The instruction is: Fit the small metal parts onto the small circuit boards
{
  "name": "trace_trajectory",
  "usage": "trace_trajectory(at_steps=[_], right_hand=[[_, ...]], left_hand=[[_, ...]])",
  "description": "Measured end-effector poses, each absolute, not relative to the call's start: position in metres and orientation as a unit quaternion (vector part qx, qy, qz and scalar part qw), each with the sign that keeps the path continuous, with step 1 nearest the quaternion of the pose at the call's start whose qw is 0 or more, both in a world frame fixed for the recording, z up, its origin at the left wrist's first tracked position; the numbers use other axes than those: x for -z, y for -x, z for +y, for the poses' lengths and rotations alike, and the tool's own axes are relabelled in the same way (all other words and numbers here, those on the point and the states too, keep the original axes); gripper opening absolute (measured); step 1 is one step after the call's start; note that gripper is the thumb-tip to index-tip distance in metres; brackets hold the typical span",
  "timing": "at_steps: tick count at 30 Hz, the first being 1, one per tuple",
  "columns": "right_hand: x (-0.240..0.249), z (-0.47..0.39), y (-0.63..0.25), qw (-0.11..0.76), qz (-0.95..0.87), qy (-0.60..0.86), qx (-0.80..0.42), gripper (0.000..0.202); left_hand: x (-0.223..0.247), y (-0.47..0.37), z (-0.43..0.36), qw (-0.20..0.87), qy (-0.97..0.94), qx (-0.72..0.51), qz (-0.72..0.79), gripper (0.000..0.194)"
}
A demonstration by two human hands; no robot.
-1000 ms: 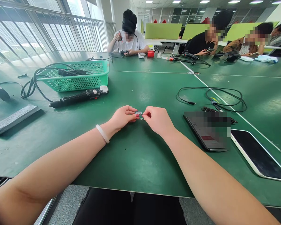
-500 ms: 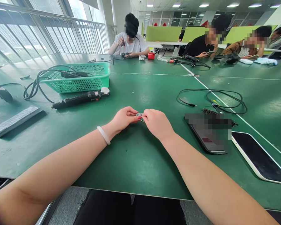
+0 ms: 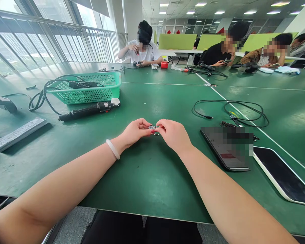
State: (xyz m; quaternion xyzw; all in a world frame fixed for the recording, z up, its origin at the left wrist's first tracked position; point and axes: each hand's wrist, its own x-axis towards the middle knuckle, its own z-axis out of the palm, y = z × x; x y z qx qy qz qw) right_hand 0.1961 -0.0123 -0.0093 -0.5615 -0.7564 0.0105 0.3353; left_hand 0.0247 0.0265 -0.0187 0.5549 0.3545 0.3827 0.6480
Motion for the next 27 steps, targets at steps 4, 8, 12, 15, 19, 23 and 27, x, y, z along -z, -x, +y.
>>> trace_trajectory(at_steps=[4, 8, 12, 15, 19, 23, 27], right_hand=[[0.0097, -0.0111, -0.1983, 0.378, -0.731, 0.562, -0.076, 0.014], [0.0116, -0.0104, -0.1980, 0.386, -0.730, 0.558, -0.082, 0.012], [0.0114, -0.0117, -0.1962, 0.391, -0.736, 0.549, -0.068, 0.013], [0.0099, -0.0135, -0.1949, 0.388, -0.745, 0.541, -0.041, 0.013], [0.0089, -0.0146, -0.1940, 0.365, -0.765, 0.530, -0.005, 0.019], [0.0107, -0.0135, -0.1937, 0.356, -0.779, 0.515, 0.027, 0.023], [0.0108, -0.0130, -0.1942, 0.370, -0.776, 0.509, 0.036, 0.023]], left_hand=[[0.0141, -0.0239, 0.0242, 0.683, -0.522, -0.372, 0.351, 0.027], [0.0123, -0.0232, 0.0238, 0.702, -0.497, -0.368, 0.354, 0.026], [0.0129, -0.0231, 0.0243, 0.705, -0.492, -0.370, 0.353, 0.026], [0.0135, -0.0230, 0.0245, 0.704, -0.490, -0.373, 0.354, 0.026], [0.0145, -0.0223, 0.0252, 0.707, -0.482, -0.380, 0.351, 0.026], [0.0154, -0.0216, 0.0261, 0.717, -0.471, -0.382, 0.344, 0.026], [0.0158, -0.0220, 0.0269, 0.713, -0.466, -0.387, 0.354, 0.025]])
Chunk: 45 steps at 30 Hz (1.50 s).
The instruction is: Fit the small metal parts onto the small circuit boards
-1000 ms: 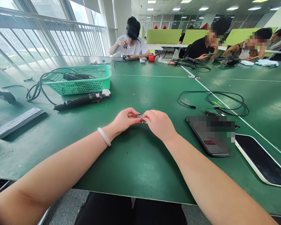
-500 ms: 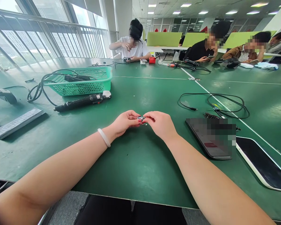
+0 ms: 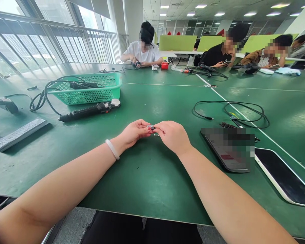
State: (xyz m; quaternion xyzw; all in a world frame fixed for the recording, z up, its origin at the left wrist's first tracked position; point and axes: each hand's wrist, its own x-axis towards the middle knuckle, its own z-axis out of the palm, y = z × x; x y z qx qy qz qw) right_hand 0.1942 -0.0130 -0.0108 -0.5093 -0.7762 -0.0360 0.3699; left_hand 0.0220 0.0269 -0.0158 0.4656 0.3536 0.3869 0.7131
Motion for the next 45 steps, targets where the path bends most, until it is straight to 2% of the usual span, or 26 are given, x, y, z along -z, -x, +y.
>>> trace_trajectory(at_steps=[3, 8, 12, 18, 25, 31, 35, 42, 45], right_hand=[[0.010, -0.012, -0.198, 0.366, -0.752, 0.549, -0.004, 0.023], [0.019, -0.004, -0.206, 0.240, -0.745, 0.616, -0.094, 0.020], [0.028, 0.003, -0.203, 0.218, -0.753, 0.614, -0.089, 0.012], [0.028, 0.006, -0.197, 0.177, -0.762, 0.618, -0.072, 0.014], [0.026, 0.008, -0.215, 0.176, -0.818, 0.537, -0.109, 0.026], [0.020, 0.003, -0.207, 0.170, -0.836, 0.511, -0.101, 0.032], [0.016, -0.006, -0.199, 0.199, -0.792, 0.566, -0.110, 0.023], [0.019, -0.007, -0.188, 0.170, -0.783, 0.583, -0.138, 0.011], [0.020, -0.004, -0.193, 0.182, -0.776, 0.584, -0.154, 0.015]], left_hand=[[0.016, -0.023, 0.028, 0.702, -0.459, -0.393, 0.377, 0.023], [0.017, -0.024, 0.028, 0.682, -0.449, -0.406, 0.410, 0.025], [0.017, -0.024, 0.029, 0.680, -0.451, -0.405, 0.412, 0.024], [0.020, -0.025, 0.029, 0.671, -0.465, -0.398, 0.418, 0.023], [0.021, -0.025, 0.029, 0.666, -0.483, -0.390, 0.414, 0.030], [0.021, -0.026, 0.029, 0.663, -0.482, -0.392, 0.417, 0.026], [0.018, -0.025, 0.027, 0.665, -0.478, -0.391, 0.420, 0.026], [0.017, -0.025, 0.027, 0.664, -0.470, -0.397, 0.425, 0.025], [0.017, -0.026, 0.027, 0.665, -0.470, -0.398, 0.423, 0.025]])
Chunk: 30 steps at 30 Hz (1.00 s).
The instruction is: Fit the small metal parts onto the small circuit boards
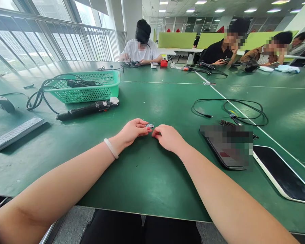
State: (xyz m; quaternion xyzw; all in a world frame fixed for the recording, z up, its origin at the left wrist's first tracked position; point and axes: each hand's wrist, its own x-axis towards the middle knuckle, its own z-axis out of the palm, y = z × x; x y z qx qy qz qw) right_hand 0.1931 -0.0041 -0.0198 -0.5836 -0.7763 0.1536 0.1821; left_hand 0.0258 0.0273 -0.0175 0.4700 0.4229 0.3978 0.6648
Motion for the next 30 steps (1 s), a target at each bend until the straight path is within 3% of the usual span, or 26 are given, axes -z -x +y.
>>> trace_trajectory(at_steps=[7, 18, 30], right_hand=[[0.020, -0.005, -0.199, 0.205, -0.727, 0.637, -0.154, 0.018], [0.022, -0.002, -0.196, 0.182, -0.753, 0.622, -0.111, 0.012], [0.024, 0.006, -0.202, 0.143, -0.758, 0.636, -0.040, 0.019]], left_hand=[[0.016, -0.027, 0.026, 0.664, -0.467, -0.395, 0.429, 0.027], [0.017, -0.027, 0.027, 0.660, -0.470, -0.394, 0.433, 0.025], [0.020, -0.028, 0.027, 0.649, -0.497, -0.385, 0.429, 0.030]])
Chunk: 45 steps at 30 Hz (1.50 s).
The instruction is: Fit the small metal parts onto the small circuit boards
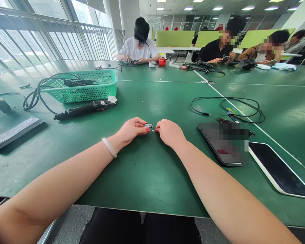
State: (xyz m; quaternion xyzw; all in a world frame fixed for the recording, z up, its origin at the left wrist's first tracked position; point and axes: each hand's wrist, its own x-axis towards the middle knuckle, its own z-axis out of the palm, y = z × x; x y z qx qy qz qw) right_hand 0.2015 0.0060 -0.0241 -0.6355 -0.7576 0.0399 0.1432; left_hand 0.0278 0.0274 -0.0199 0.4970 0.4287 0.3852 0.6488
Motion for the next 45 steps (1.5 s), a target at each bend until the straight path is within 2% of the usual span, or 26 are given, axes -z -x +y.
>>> trace_trajectory(at_steps=[4, 9, 25, 35, 38, 42, 45], right_hand=[[0.014, 0.001, -0.208, 0.212, -0.727, 0.652, -0.025, 0.020], [0.003, -0.012, -0.196, 0.292, -0.738, 0.607, -0.043, 0.019], [0.004, -0.015, -0.190, 0.266, -0.760, 0.591, -0.050, 0.020], [0.004, -0.014, -0.192, 0.303, -0.751, 0.585, -0.050, 0.024], [0.005, -0.013, -0.195, 0.309, -0.745, 0.586, -0.073, 0.022], [0.007, -0.012, -0.195, 0.269, -0.740, 0.605, -0.116, 0.032], [0.008, -0.012, -0.193, 0.268, -0.732, 0.612, -0.131, 0.026]], left_hand=[[0.022, -0.027, 0.027, 0.643, -0.518, -0.371, 0.425, 0.031], [0.021, -0.027, 0.026, 0.645, -0.526, -0.370, 0.414, 0.031], [0.018, -0.027, 0.024, 0.659, -0.521, -0.363, 0.402, 0.030], [0.016, -0.028, 0.023, 0.658, -0.515, -0.364, 0.410, 0.029], [0.017, -0.027, 0.024, 0.664, -0.508, -0.370, 0.404, 0.030], [0.020, -0.027, 0.027, 0.668, -0.504, -0.377, 0.397, 0.030], [0.021, -0.027, 0.028, 0.667, -0.501, -0.377, 0.403, 0.028]])
